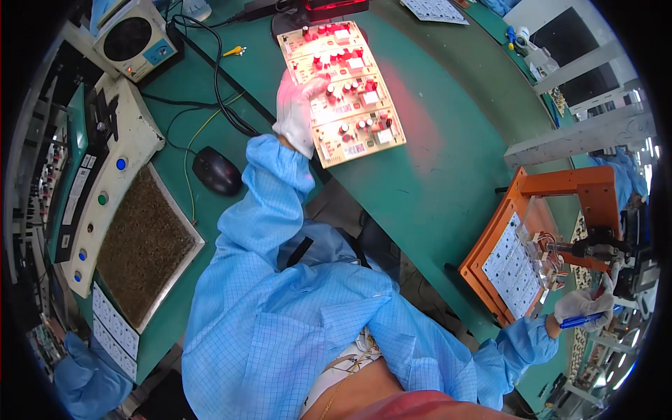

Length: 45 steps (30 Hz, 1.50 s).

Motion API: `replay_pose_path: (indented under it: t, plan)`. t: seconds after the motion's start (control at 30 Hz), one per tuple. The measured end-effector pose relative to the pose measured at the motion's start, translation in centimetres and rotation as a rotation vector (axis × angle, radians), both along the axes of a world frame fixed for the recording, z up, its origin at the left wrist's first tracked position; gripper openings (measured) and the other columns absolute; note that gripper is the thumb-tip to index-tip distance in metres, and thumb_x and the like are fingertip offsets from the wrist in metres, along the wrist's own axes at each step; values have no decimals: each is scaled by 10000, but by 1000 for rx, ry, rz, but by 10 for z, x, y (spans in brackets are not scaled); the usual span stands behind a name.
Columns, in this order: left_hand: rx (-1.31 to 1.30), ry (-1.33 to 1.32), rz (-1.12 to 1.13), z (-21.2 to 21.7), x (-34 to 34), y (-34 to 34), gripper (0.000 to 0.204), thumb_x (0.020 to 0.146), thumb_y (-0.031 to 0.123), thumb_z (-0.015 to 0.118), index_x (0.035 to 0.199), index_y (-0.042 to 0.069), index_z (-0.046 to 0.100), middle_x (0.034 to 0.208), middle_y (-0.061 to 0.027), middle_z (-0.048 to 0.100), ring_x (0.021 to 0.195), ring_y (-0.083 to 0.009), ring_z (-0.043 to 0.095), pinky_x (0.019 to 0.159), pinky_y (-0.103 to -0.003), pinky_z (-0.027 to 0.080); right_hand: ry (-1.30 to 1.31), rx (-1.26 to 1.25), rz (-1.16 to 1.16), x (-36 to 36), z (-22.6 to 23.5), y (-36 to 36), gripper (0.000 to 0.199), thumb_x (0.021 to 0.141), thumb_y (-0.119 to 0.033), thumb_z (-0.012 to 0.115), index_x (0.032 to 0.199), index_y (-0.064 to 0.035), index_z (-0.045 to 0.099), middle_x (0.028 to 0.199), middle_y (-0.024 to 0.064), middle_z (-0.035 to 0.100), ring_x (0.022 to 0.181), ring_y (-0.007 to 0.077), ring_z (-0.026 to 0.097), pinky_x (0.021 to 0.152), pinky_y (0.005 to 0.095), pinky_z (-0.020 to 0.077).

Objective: Testing printed circuit boards (PCBs) using a specialized automated testing fixture, marking them with a pen, and sorting them.

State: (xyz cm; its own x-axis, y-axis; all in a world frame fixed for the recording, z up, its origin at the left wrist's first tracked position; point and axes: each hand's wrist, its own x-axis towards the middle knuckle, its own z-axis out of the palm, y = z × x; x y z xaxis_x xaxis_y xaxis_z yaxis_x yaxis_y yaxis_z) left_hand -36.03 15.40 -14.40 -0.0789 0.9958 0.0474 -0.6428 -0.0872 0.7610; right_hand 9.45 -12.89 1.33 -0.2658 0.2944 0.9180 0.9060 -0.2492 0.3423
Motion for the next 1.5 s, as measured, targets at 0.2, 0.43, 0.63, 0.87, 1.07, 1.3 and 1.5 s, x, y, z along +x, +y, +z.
replay_pose_path:
  t: [0.2,0.43,0.63,0.87,1.07,1.3,1.5]
  plan:
    - [-81,-233,-120,-1,4,18,492,795,-25,464,1281,5,387,1179,-177,549,1029,-326,581,898,-457,492,3,-7,40,8,-5,-1,544,768,94,622,1220,-122,411,945,69,566,731,171,594,597,255,507]
    - [45,-81,-171,-29,-6,37,565,790,-43,422,1340,44,323,1242,-213,502,1079,-383,550,909,-527,471,141,67,44,-21,-6,11,211,820,120,452,956,-32,398,898,120,616,826,228,641,745,313,547]
    - [105,-133,-36,-9,-20,45,478,740,-68,542,1200,-14,423,1040,-151,591,885,-249,619,784,-339,535,35,-4,-343,-43,1,13,184,800,129,435,872,0,544,964,131,632,890,251,640,780,323,542]
    - [100,-105,-127,-55,-46,100,427,813,77,474,1235,19,433,1180,-175,549,1048,-338,563,907,-476,466,333,-102,74,-54,14,13,213,954,-139,417,917,16,558,1027,160,647,992,241,614,840,308,514]
    - [96,-111,-19,-34,-41,74,420,756,5,518,1169,1,440,1063,-164,580,919,-305,612,792,-424,529,687,86,808,-98,11,5,616,952,-503,212,920,0,566,949,223,632,925,315,609,947,486,437]
    - [267,471,257,0,-6,-18,321,717,35,560,1033,-7,524,984,-146,616,872,-289,599,765,-378,505,871,-534,1049,-234,-81,51,96,835,-49,526,930,-56,523,739,112,555,576,161,521,560,325,474]
    - [446,1005,417,-22,5,-81,116,794,86,520,863,36,600,1015,-126,617,968,-291,533,841,-364,436,873,-785,1043,-309,-94,110,64,764,-30,615,720,-44,572,644,83,571,544,194,559,504,303,433]
